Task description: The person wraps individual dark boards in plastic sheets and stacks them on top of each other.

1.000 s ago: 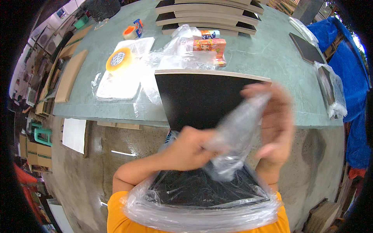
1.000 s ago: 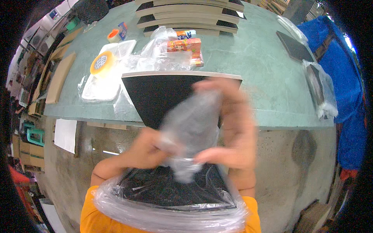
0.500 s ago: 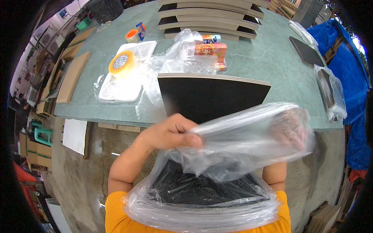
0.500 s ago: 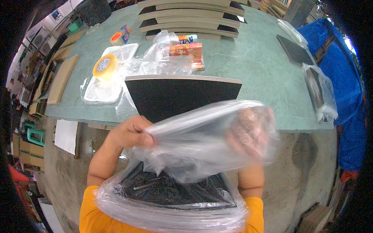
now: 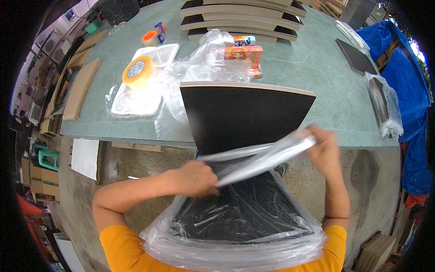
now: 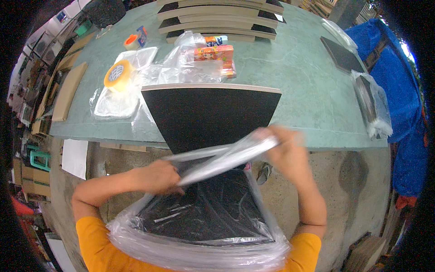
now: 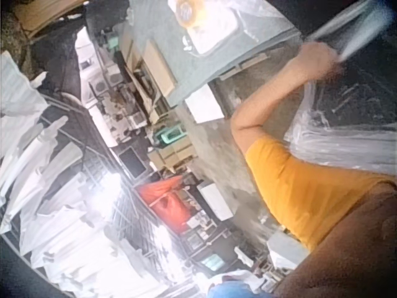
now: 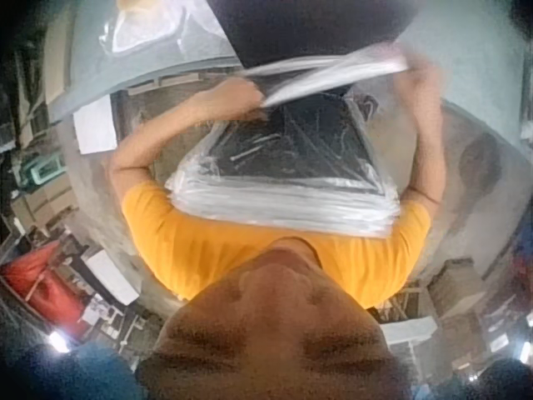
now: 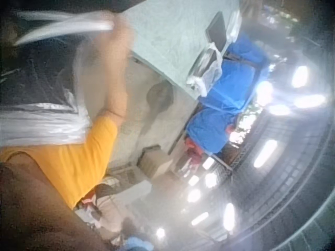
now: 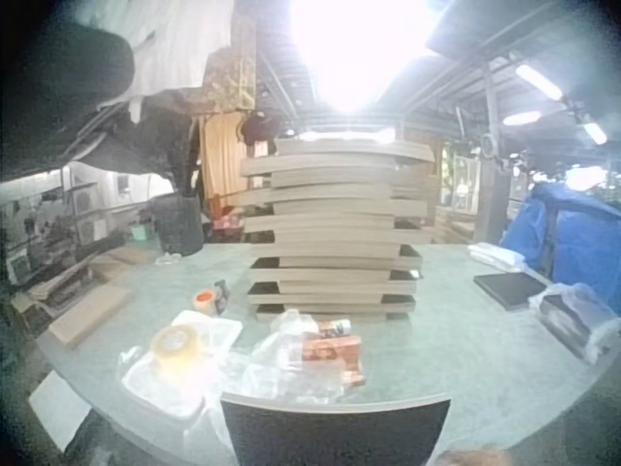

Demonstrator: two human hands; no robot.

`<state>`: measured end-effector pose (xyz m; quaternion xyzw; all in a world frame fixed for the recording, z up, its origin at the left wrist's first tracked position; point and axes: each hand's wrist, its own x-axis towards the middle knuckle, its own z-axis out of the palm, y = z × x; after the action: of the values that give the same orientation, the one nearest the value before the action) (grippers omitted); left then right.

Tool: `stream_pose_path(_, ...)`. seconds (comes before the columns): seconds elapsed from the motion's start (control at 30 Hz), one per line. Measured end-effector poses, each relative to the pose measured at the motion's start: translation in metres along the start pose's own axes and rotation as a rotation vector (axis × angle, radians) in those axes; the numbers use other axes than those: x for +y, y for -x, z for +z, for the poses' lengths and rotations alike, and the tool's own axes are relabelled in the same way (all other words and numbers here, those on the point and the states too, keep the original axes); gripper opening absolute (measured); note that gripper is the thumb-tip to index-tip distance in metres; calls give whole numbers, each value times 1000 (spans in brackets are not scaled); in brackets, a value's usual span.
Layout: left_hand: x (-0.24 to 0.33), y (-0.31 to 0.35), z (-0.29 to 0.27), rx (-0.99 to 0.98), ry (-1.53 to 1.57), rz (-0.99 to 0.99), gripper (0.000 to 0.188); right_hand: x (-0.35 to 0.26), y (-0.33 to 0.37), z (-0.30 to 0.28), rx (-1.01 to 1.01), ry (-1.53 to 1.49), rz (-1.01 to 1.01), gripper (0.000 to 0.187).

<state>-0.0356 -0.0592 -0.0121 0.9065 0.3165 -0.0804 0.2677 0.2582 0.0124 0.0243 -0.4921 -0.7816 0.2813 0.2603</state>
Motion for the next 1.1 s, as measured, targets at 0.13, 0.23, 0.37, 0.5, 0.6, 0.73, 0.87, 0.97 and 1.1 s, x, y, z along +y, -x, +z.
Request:
stream_pose_path(0.13,7,26,-63,853,520,-241,19,13,3,-3,700,51,107,17)
stream_pose_path(0.23,-37,25,-73,1461,20,-927,18,-22,12,25,278,55,-321,43)
stream_pose_path(0.37,-37,9,-68,1305,-292,-624,48,-4,-18,10,588,490,-268,59)
stream_pose_path(0.5,-21,10,-60,1091,-349,-517,62,6,0,2,529,543,-206,57)
stream_pose_path(0.6,-15,24,-56,1154,-255,-438,56,12,16,-10,479,164,-233,49)
stream_pose_path(0.73,-27,44,-60,1158,363,-120,33,26,25,-28,141,-628,-93,29)
stream_pose_path(0.87,-61,55,-21,848,1407,139,16,55,25,-4,-149,-1082,-9,29)
stream_pose_path(0.97,-97,42,59,524,1609,-36,16,117,42,63,-456,-1179,343,25)
stream_pose_path(1.1,-101,17,117,341,1584,-505,19,169,75,132,-585,-1232,547,17)
